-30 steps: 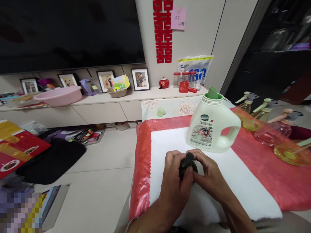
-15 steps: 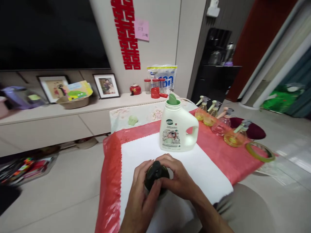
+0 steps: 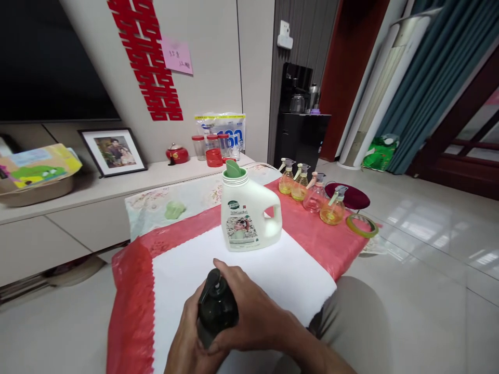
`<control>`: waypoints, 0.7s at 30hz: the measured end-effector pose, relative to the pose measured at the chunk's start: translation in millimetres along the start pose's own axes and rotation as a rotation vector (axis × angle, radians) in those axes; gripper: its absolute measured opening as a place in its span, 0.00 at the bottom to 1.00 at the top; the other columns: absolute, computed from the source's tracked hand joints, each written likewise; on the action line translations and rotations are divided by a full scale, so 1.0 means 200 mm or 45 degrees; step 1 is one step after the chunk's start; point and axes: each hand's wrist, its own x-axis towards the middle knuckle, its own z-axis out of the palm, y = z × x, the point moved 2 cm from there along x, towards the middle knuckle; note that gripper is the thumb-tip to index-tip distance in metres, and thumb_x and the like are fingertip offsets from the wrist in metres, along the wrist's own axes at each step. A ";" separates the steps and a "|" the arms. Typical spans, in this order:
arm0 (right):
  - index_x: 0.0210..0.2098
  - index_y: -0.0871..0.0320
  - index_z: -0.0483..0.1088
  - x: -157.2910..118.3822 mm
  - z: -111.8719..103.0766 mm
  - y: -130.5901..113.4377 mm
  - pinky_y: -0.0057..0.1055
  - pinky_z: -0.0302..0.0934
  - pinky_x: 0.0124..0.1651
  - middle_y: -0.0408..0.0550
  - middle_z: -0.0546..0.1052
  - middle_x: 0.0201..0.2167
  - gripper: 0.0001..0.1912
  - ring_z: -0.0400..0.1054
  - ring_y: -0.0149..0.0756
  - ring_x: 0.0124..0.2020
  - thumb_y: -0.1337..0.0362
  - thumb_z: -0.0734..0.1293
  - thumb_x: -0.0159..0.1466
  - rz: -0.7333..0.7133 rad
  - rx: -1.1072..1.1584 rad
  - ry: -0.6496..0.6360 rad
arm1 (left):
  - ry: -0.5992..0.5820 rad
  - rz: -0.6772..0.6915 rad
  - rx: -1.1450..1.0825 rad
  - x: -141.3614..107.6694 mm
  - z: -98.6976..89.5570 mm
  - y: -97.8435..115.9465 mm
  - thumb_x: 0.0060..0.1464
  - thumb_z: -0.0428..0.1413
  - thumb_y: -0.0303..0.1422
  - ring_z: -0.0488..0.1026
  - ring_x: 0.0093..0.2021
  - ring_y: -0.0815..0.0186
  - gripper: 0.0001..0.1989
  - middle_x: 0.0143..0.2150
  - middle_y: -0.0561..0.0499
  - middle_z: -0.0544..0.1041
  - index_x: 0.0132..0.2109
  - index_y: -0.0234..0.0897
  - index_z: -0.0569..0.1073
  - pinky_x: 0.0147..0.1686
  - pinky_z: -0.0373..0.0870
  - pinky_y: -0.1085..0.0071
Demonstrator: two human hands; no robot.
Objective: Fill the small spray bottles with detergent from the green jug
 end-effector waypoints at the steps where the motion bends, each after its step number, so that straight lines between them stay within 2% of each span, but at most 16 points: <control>1: 0.73 0.49 0.41 -0.01 0.01 0.00 0.32 0.55 0.66 0.48 0.57 0.63 0.66 0.55 0.38 0.62 0.59 0.81 0.46 0.002 -0.014 0.055 | -0.024 0.025 -0.010 0.00 0.00 -0.01 0.47 0.63 0.49 0.69 0.61 0.46 0.44 0.65 0.42 0.67 0.68 0.44 0.57 0.60 0.69 0.48; 4: 0.71 0.54 0.48 -0.06 0.00 0.00 0.32 0.53 0.67 0.48 0.60 0.61 0.61 0.56 0.38 0.61 0.61 0.80 0.44 0.037 -0.075 0.202 | -0.071 0.154 -0.032 -0.01 0.03 -0.02 0.51 0.62 0.46 0.68 0.62 0.46 0.43 0.65 0.40 0.65 0.69 0.43 0.54 0.60 0.70 0.49; 6: 0.70 0.58 0.51 -0.11 -0.07 -0.02 0.32 0.54 0.67 0.50 0.61 0.60 0.56 0.57 0.38 0.61 0.62 0.78 0.47 0.088 -0.098 0.278 | -0.065 0.286 0.019 -0.01 0.05 -0.02 0.54 0.60 0.43 0.66 0.64 0.46 0.41 0.66 0.39 0.63 0.69 0.43 0.53 0.61 0.68 0.47; 8: 0.69 0.60 0.51 -0.16 -0.21 -0.04 0.30 0.57 0.64 0.50 0.63 0.59 0.51 0.59 0.36 0.59 0.59 0.76 0.52 0.183 -0.130 0.368 | -0.046 0.367 0.124 -0.01 0.07 -0.03 0.56 0.58 0.41 0.64 0.65 0.46 0.37 0.66 0.40 0.63 0.69 0.43 0.55 0.63 0.65 0.44; 11: 0.64 0.61 0.55 -0.25 -0.48 0.00 0.31 0.60 0.62 0.51 0.64 0.58 0.45 0.61 0.37 0.58 0.47 0.72 0.55 0.389 -0.317 0.571 | -0.053 0.374 0.247 0.00 0.08 -0.05 0.60 0.54 0.40 0.63 0.66 0.49 0.29 0.65 0.40 0.64 0.67 0.44 0.59 0.62 0.67 0.46; 13: 0.62 0.62 0.58 -0.32 -0.66 0.07 0.33 0.64 0.54 0.52 0.69 0.52 0.43 0.66 0.38 0.51 0.43 0.70 0.56 0.483 -0.399 0.679 | -0.051 0.389 0.272 0.00 0.09 -0.07 0.62 0.52 0.39 0.65 0.65 0.51 0.26 0.64 0.41 0.65 0.65 0.44 0.61 0.61 0.69 0.49; 14: 0.62 0.63 0.58 -0.35 -0.75 0.12 0.35 0.65 0.53 0.53 0.69 0.51 0.45 0.67 0.40 0.49 0.41 0.70 0.55 0.529 -0.450 0.748 | -0.045 0.403 0.274 0.00 0.09 -0.08 0.62 0.52 0.39 0.66 0.64 0.52 0.25 0.64 0.41 0.66 0.65 0.44 0.62 0.61 0.69 0.50; 17: 0.62 0.66 0.58 -0.44 -0.98 0.26 0.42 0.61 0.57 0.59 0.68 0.52 0.51 0.65 0.47 0.51 0.38 0.69 0.50 0.651 -0.620 0.969 | -0.031 0.435 0.267 0.00 0.11 -0.10 0.63 0.51 0.39 0.67 0.63 0.54 0.23 0.63 0.43 0.67 0.64 0.46 0.63 0.60 0.71 0.52; 21: 0.66 0.66 0.55 -0.52 -1.19 0.40 0.44 0.58 0.59 0.60 0.67 0.53 0.59 0.64 0.49 0.51 0.34 0.68 0.46 0.759 -0.780 1.114 | -0.016 0.413 0.258 -0.01 0.12 -0.11 0.63 0.50 0.38 0.68 0.62 0.55 0.22 0.62 0.43 0.68 0.63 0.46 0.64 0.59 0.71 0.52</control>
